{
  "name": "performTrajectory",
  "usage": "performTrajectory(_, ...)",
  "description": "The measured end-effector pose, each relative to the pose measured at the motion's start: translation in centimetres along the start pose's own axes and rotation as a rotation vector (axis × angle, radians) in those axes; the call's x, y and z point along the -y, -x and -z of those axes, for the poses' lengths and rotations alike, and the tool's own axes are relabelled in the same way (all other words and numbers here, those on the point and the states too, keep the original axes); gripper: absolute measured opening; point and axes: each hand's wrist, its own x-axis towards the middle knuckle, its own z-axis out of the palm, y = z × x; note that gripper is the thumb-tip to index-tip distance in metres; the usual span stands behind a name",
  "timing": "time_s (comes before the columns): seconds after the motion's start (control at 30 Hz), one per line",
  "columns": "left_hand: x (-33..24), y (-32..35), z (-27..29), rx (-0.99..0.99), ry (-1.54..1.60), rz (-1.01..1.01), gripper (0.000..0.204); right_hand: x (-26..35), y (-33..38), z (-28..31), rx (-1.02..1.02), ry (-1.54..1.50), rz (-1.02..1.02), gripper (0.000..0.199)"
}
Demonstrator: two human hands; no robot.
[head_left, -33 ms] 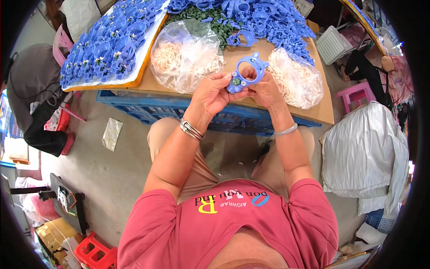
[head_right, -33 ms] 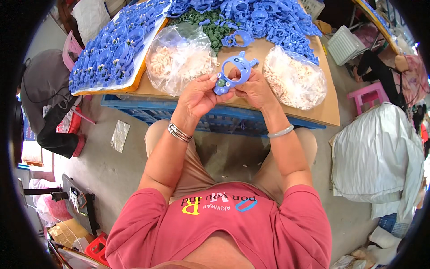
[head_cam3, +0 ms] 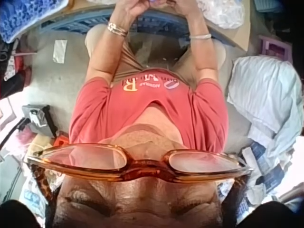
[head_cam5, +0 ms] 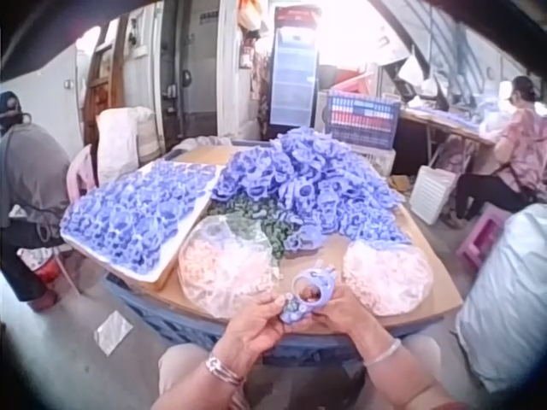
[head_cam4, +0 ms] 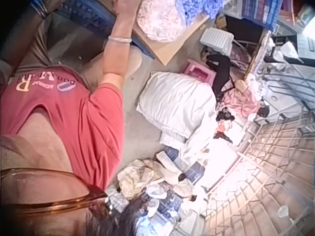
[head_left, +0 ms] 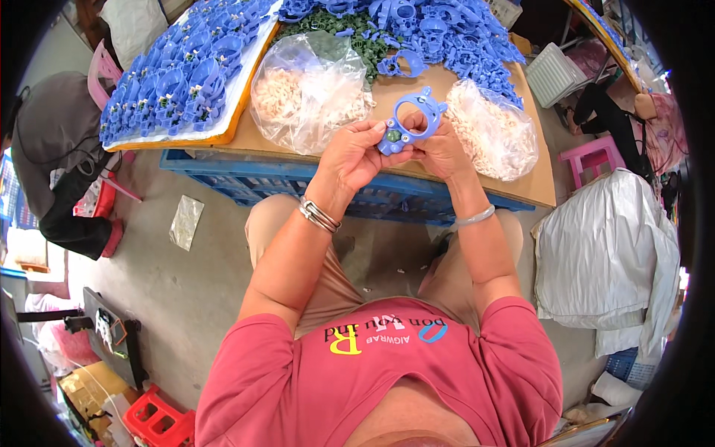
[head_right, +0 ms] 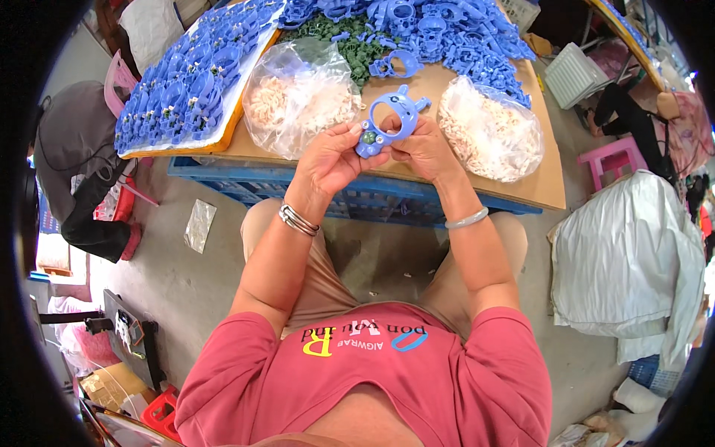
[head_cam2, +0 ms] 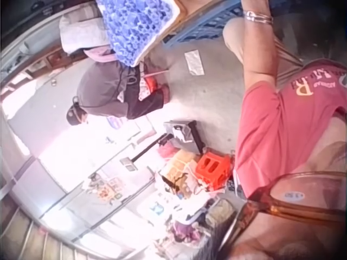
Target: Assembling small blue plastic toy components at a workbench.
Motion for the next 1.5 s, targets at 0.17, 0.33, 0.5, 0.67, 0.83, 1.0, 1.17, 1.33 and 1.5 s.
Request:
performTrajectory(0.17,0.0,0.3,-0.2,0.038,-0.030,-0.003,0.017,-0.9,-0.4,0.5,0.079,0.010,0.121,0.009)
performTrajectory(0.33,0.0,0.3,-0.1,0.062,-0.082,-0.038,0.016,-1.3,-0.2,0.8,0.024,-0.044,0.064,0.011)
performTrajectory(0.5,0.1,0.3,-0.3,0.032,-0.095,-0.046,0.016,-1.2,-0.5,0.7,0.046,-0.003,0.103,0.014)
performTrajectory(0.67,0.1,0.4,-0.6,0.012,-0.052,-0.053,0.016,-0.8,-0.5,0.1,-0.002,-0.041,0.106,0.011)
performTrajectory(0.83,0.0,-0.1,0.2,-0.041,-0.047,-0.202,0.019,-0.4,-0.7,0.5,-0.080,-0.226,0.083,0.020)
performTrajectory(1.0,0.4,-0.3,-0.3,-0.174,-0.107,-0.345,0.013,0.0,-0.4,-1.0,-0.052,-0.101,0.070,0.026)
performTrajectory(1.17,1.1,-0.4,-0.4,-0.231,-0.201,-0.432,0.011,-1.1,-0.5,-1.9,-0.141,-0.044,0.093,0.027)
performTrajectory(1.33,0.9,-0.2,-0.3,-0.163,-0.187,-0.383,0.012,-0.9,-0.4,-2.0,-0.156,-0.109,0.111,0.020)
performTrajectory(1.5,0.5,-0.1,-0.5,-0.084,-0.171,-0.335,0.012,-0.4,-0.2,-1.4,-0.130,-0.127,0.094,0.017)
